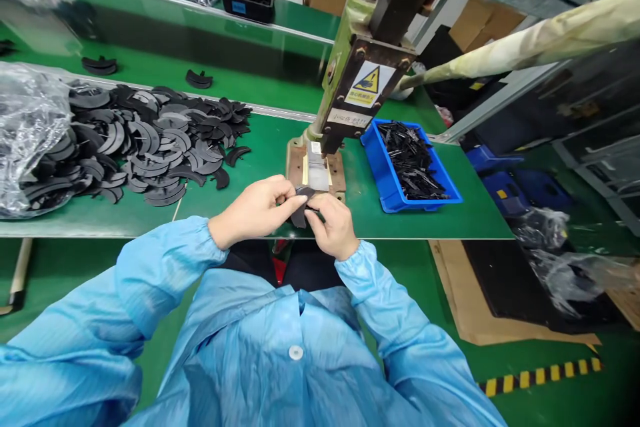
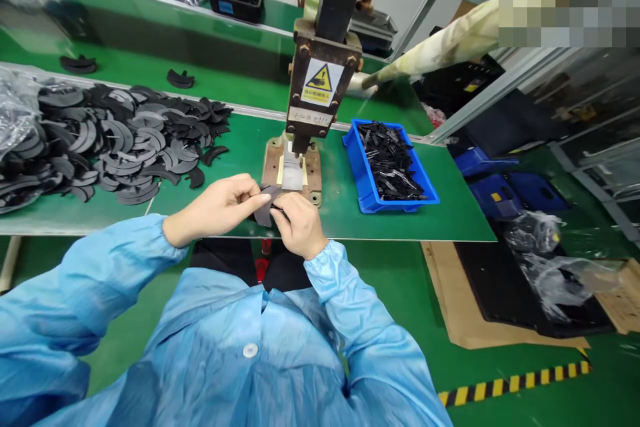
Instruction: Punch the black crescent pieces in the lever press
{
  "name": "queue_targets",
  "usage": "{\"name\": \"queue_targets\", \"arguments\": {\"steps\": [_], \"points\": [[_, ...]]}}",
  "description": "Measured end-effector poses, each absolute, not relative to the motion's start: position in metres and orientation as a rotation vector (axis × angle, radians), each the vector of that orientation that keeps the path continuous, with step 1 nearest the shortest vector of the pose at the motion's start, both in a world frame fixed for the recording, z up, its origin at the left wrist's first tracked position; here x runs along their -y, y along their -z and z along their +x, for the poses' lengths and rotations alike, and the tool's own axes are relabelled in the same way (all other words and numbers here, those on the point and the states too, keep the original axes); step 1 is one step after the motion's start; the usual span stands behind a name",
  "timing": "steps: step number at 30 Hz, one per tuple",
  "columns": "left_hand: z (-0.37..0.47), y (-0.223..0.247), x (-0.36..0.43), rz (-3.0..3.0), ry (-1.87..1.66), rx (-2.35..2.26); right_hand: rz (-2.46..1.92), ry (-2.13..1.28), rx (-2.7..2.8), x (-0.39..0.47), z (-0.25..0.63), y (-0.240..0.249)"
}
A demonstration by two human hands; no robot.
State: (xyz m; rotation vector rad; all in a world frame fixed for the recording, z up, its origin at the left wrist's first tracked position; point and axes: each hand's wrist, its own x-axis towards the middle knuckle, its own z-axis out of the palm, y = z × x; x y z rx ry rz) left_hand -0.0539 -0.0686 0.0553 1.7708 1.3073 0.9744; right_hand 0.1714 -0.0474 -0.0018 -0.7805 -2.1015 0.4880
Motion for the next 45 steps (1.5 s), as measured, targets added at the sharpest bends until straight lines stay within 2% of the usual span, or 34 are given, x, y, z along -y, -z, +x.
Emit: {"name": "queue_targets", "arguments": {"steps": [4, 8, 14, 19, 25, 30, 36, 40, 45], "points": [[-0.052, -0.047, 0.059, 1.524, -0.874, -1.259, -0.771, -0.459, 2.081, 0.05, 0.171, 0.002], [-0.052, -0.04, 0.055, 1.29, -0.973, -1.159, -0.783, -0.453, 2.017, 0.052, 0.171, 0.001], [-0.062, -0.035, 0.034, 1.181, -0.867, -1.073, -0.87, -0.482, 1.925, 0.043, 0.189, 0.004], [-0.085, -0.018, -0.053, 0.831, -1.073, -1.4, -1.059, -0.462, 1.685, 0.037, 0.234, 0.021], [-0.089, -0.012, -0.183, 0.675, -1.239, -1.5, -1.17, -0.479, 1.615, 0.055, 0.276, 0.04], [-0.081, 0.005, -0.23, 0.673, -1.311, -1.52, -1.302, -0.508, 1.566, 0.071, 0.31, 0.054], [-0.08, 0.037, -0.204, 0.751, -1.338, -1.587, -1.287, -0.355, 1.621, 0.064, 0.333, 0.04], [-0.076, 0.041, -0.15, 0.855, -1.298, -1.578, -1.267, -0.16, 1.67, 0.042, 0.333, 0.006], [-0.072, 0.051, -0.074, 0.958, -1.254, -1.519, -1.439, -0.056, 1.642, 0.0, 0.365, -0.023]]}}
